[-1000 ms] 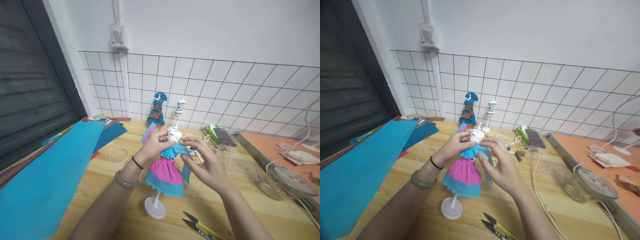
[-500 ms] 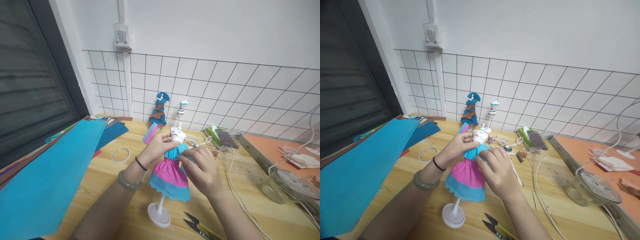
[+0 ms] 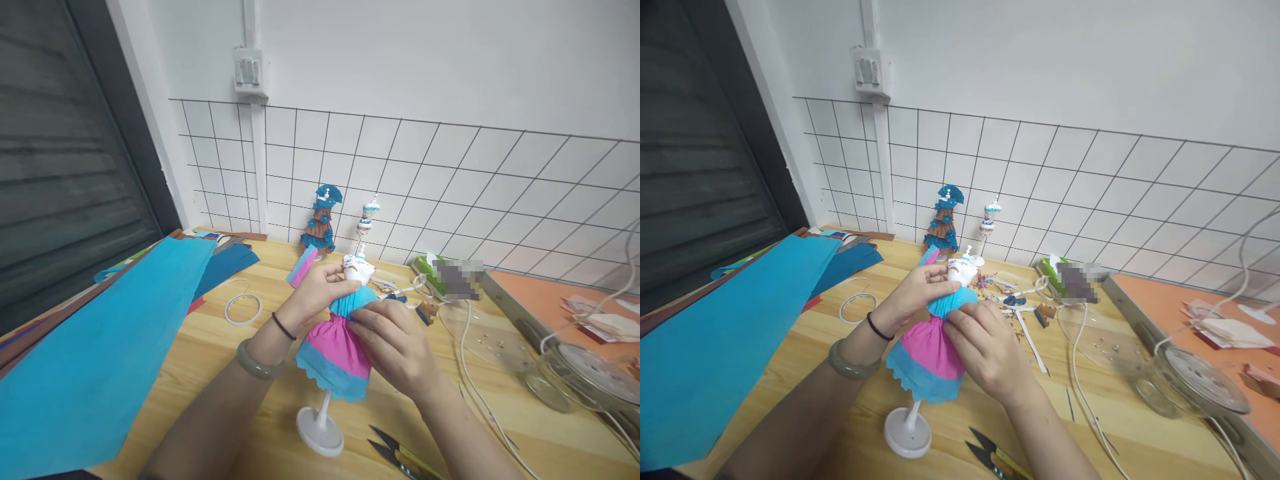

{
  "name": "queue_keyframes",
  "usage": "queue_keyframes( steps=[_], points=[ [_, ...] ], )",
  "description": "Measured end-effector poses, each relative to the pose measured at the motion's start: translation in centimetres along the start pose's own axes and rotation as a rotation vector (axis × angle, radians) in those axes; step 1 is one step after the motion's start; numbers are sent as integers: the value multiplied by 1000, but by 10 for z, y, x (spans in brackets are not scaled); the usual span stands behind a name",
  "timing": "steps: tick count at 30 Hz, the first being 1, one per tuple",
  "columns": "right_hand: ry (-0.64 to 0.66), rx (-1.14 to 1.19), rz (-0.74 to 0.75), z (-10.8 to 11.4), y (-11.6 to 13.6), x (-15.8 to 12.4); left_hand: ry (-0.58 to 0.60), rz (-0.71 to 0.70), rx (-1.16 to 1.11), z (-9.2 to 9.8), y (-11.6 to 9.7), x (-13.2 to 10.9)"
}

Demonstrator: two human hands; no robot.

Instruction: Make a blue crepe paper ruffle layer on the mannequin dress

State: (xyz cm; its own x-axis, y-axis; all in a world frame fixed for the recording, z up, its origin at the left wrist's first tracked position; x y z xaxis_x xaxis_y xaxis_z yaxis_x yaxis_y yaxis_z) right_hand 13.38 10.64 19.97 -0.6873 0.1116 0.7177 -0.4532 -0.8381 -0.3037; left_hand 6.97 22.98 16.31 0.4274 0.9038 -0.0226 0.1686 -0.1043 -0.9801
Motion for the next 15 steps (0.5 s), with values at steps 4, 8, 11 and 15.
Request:
queue_keyframes(
  steps=[4, 8, 11, 15],
  points=[
    [-96, 112, -66, 13, -6, 0, 65, -18, 10, -1, -1, 1],
    [-299, 204, -419, 33, -45, -18, 130, -62, 102, -3, -4, -1],
    [-236, 419, -832, 11, -81, -47, 166, -87, 148, -5, -6, -4],
    [-30, 811, -999, -29, -85, -61, 204, -92, 197, -7, -3, -6]
  ],
)
Point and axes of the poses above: each hand's wrist, its own x-axis towards the middle knuckle, its own z-axis out of the back of the hand, y = z × x, the point moved 10 cm from there along x, towards the middle knuckle, and after that the axes turned 9 degrees about z, right-handed, at the moved point
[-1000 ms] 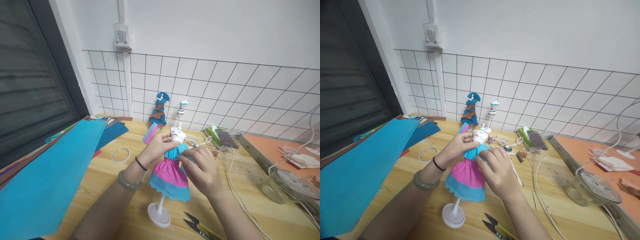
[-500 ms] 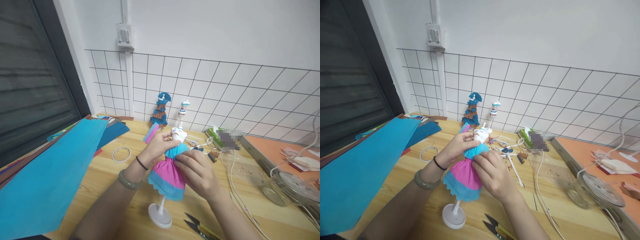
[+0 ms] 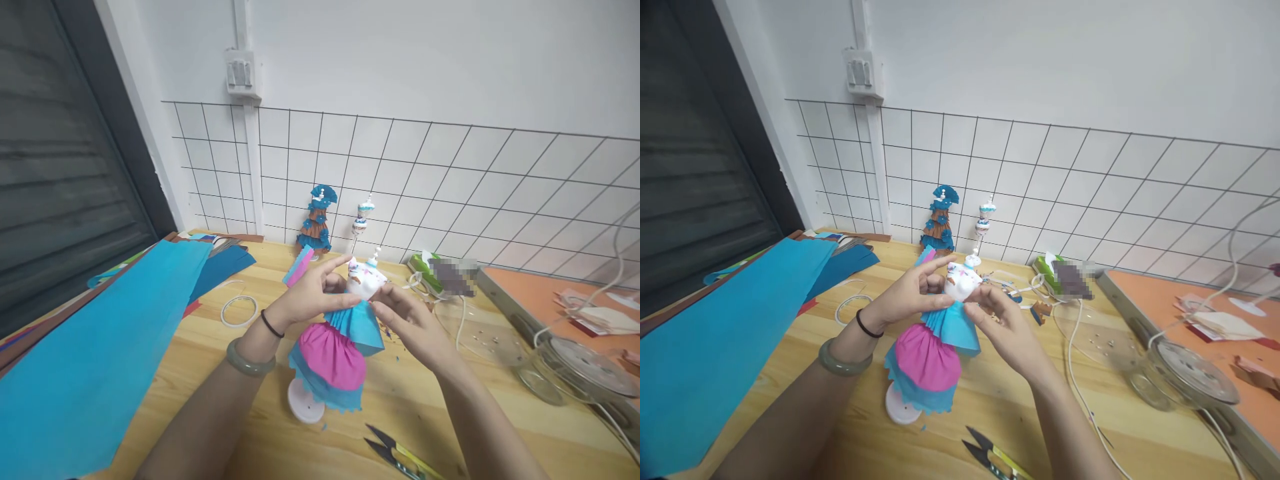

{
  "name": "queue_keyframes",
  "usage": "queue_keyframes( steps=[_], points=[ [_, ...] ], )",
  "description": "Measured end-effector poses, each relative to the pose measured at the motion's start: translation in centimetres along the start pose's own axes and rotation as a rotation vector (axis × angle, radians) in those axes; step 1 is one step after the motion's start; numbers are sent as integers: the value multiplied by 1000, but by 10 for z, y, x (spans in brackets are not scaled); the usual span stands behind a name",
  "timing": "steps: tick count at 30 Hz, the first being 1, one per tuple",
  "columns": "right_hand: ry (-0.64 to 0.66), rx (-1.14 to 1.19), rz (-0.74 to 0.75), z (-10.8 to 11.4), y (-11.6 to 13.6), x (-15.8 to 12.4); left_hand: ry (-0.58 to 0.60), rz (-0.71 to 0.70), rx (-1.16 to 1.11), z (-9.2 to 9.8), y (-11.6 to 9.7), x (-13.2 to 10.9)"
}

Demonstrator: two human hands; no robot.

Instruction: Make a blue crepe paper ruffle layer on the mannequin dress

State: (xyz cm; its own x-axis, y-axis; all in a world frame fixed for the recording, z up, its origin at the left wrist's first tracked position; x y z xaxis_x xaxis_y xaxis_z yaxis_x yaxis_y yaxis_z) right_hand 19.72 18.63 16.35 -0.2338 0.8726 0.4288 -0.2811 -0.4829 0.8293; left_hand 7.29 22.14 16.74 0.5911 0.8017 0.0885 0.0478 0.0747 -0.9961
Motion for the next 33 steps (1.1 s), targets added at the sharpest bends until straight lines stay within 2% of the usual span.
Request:
queue_keyframes(
  steps=[4, 12, 19, 23, 29, 33],
  points=[
    [106, 39, 2, -10, -3, -1, 75, -27, 58, -8, 1, -1],
    [97, -83, -35, -9, -2, -2, 203, -17, 25, -21, 7, 1],
    [57, -111, -123, -6, -8, -4, 137, -60, 101, -20, 4, 2],
    [23, -121, -84, -2, -4, -3, 165, -53, 82, -21, 5, 3],
    [129, -118, 39, -8, 15, -4, 195, -40, 38, -17, 9, 4],
    [170, -65, 50, -13, 20, -5, 195, -34, 37, -16, 9, 4]
  ],
)
Point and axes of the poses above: each hand's wrist, its own x-axis towards the middle knuckle, its own z-axis out of the back of the hand, y = z × x, the point moved 10 cm from there along x, towards the middle knuckle, and after that the axes turned 9 degrees about z, right-handed, at the moved point
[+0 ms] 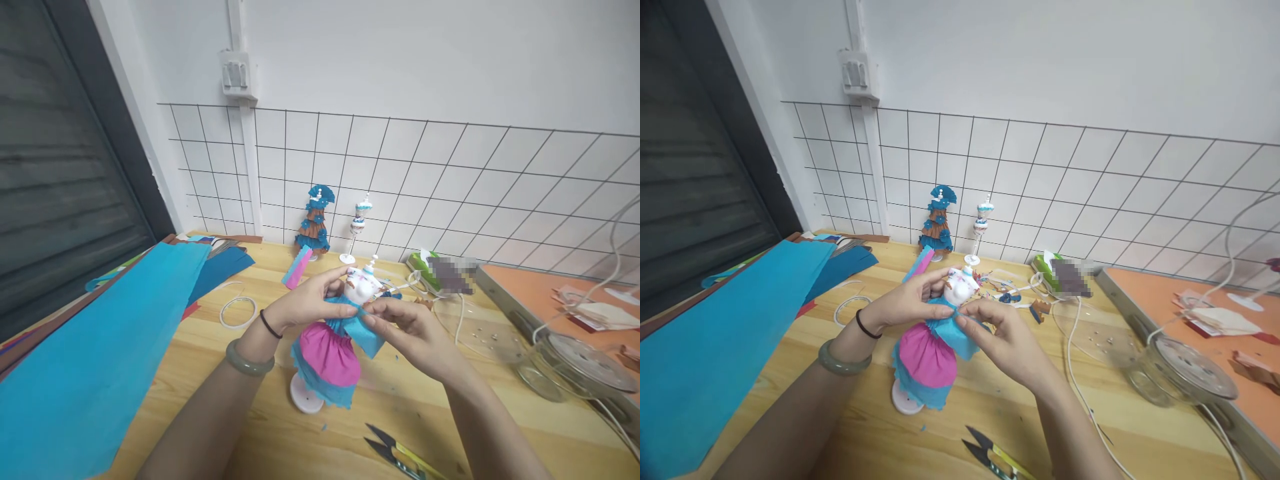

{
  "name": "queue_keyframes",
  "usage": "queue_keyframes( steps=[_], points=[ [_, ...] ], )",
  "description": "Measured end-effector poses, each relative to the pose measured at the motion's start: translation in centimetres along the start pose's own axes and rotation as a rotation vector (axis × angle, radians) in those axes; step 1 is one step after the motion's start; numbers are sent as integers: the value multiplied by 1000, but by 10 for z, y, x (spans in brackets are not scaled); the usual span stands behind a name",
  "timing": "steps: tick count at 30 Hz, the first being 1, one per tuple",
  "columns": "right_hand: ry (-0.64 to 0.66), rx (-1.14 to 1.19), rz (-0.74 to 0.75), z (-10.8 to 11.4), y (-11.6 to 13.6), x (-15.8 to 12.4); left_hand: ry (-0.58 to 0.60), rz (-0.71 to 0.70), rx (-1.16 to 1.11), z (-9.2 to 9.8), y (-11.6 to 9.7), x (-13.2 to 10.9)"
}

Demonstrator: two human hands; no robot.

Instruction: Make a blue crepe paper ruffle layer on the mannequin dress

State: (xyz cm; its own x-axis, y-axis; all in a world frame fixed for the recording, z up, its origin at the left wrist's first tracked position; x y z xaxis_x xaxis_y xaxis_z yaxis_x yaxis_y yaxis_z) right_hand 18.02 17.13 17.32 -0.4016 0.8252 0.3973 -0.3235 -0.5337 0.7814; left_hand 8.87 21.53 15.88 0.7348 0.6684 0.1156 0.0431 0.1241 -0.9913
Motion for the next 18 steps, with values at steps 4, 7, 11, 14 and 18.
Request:
queue_keyframes(
  steps=[4, 7, 11, 14, 18],
  points=[
    [-7, 29, -48, -1, -6, -2, -22, 46, 11, 2, 4, -1],
    [-45, 31, -104, 2, -15, -3, -29, 81, 22, 3, 7, -1],
    [-122, 2, -158, 9, -23, -4, -27, 82, 43, 2, 7, -1],
    [-157, -38, -189, 11, -24, -3, -26, 75, 39, 2, 7, 0],
    [-172, -53, -203, 12, -22, -2, -27, 73, 37, 1, 5, -1]
  ],
)
Point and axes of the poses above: each hand's wrist, its own x-axis towards the middle knuckle, its own z-axis out of the back of the hand, y = z × x, the point moved 10 cm from there along x, towards the middle knuckle, and after that the axes turned 9 degrees about z, right-handed, at the moved point
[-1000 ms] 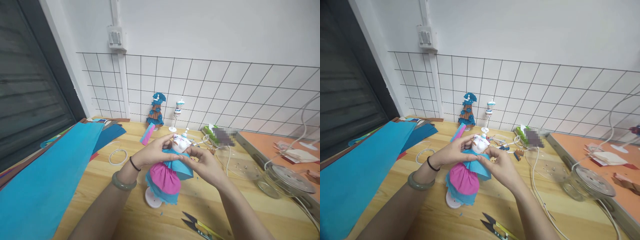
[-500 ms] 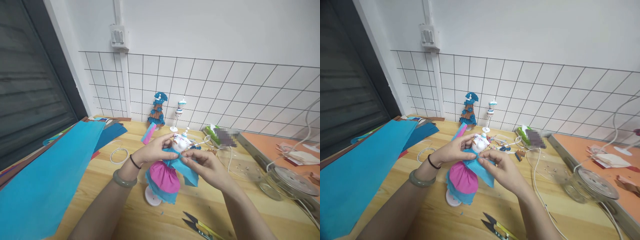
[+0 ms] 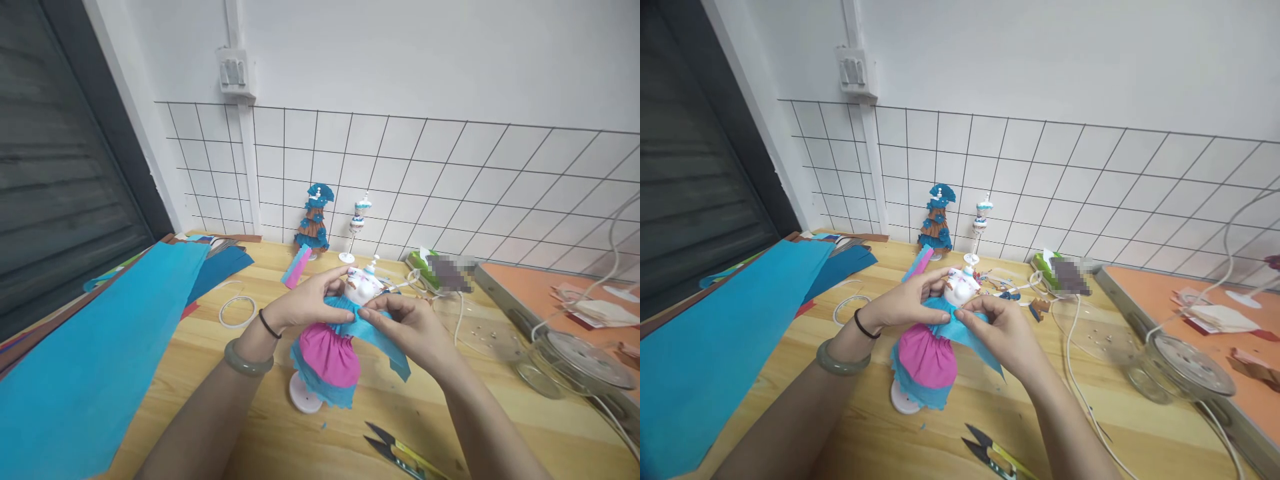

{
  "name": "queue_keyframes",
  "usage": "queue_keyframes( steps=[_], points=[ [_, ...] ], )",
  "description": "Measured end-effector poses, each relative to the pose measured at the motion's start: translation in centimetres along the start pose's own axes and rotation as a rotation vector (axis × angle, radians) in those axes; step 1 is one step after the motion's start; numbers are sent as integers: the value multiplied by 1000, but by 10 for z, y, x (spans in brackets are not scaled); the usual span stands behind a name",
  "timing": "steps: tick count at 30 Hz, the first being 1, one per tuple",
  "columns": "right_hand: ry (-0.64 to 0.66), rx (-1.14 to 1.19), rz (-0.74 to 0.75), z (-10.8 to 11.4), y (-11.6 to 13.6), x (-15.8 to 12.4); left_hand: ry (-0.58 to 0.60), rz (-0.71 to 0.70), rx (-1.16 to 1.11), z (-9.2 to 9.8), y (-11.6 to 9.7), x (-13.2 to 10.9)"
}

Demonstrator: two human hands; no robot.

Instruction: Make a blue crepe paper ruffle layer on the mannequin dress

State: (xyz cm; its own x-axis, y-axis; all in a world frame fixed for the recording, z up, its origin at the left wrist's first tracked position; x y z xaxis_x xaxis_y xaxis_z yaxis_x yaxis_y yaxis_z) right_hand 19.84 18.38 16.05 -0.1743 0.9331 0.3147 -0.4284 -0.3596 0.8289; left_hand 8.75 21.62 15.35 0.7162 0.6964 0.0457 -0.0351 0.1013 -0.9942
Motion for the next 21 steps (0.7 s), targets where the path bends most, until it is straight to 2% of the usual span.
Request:
queue_keyframes(
  steps=[11, 21],
  points=[
    [-25, -21, 108, 2, 11, 2, 4, -23, -13, -1, -5, -1],
    [-15, -37, 99, 0, 9, 2, -28, -29, -28, 0, -7, -2]
  ],
)
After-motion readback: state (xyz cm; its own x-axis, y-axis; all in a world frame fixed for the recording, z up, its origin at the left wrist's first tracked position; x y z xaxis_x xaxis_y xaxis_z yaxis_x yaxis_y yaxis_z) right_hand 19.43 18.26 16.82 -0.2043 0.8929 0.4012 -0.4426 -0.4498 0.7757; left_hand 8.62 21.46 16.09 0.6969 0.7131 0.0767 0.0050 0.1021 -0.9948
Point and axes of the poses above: each hand's wrist, its own x-axis towards the middle knuckle, its own z-axis out of the back of the hand, y = z × x, the point moved 10 cm from there along x, towards the middle knuckle, and after that the axes turned 9 degrees about z, right-handed, at the moved point
